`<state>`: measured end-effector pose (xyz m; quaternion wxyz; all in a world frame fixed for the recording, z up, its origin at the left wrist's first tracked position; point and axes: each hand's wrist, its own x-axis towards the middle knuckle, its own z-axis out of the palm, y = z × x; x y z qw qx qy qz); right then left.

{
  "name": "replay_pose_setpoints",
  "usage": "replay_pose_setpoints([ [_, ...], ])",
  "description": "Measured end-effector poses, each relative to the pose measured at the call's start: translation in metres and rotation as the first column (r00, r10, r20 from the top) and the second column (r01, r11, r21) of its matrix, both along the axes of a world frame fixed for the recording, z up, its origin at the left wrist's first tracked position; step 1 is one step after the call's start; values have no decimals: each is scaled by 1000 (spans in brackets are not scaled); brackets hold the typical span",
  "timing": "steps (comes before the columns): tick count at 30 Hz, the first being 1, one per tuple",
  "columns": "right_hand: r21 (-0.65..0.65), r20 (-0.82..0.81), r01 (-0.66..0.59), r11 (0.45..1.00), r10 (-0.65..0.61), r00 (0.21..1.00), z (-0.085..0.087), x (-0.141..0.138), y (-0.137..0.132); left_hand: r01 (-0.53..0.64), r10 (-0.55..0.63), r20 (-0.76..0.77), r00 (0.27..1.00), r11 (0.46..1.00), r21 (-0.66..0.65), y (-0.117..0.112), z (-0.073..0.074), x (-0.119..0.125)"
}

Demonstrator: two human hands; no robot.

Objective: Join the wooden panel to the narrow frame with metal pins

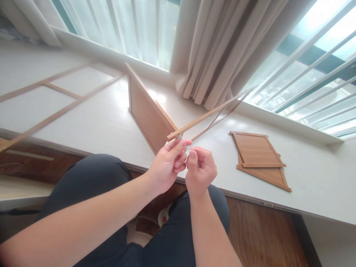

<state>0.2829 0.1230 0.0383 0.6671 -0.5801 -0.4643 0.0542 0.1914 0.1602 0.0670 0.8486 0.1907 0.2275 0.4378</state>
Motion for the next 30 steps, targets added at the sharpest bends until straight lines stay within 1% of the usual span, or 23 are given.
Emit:
replay_pose_setpoints([
  [4,18,-21,-12,1000,12,1000,1,0,0,-4,4,-1,1000,1000,10,0,-1,0],
  [8,5,-25,-11,1000,11,1000,3,-1,1,5,-5,-6,1000,1000,8,0,-2,0],
  [13,62,-53,-43,997,46,998,1,-1,3,5,-5,-5,1000,1000,8,0,-2,0],
  [17,75,-65,-48,996,53,996,1,-1,4,4,-4,-7,1000,1000,7,0,-1,0],
  [25,5,-70,-28,1000,28,997,5,-3,2,6,-6,-14,1000,1000,-4,1,0,0],
  [30,21,-78,-47,999,48,996,4,-4,2,-10,10,-16,1000,1000,-18,0,1,0],
])
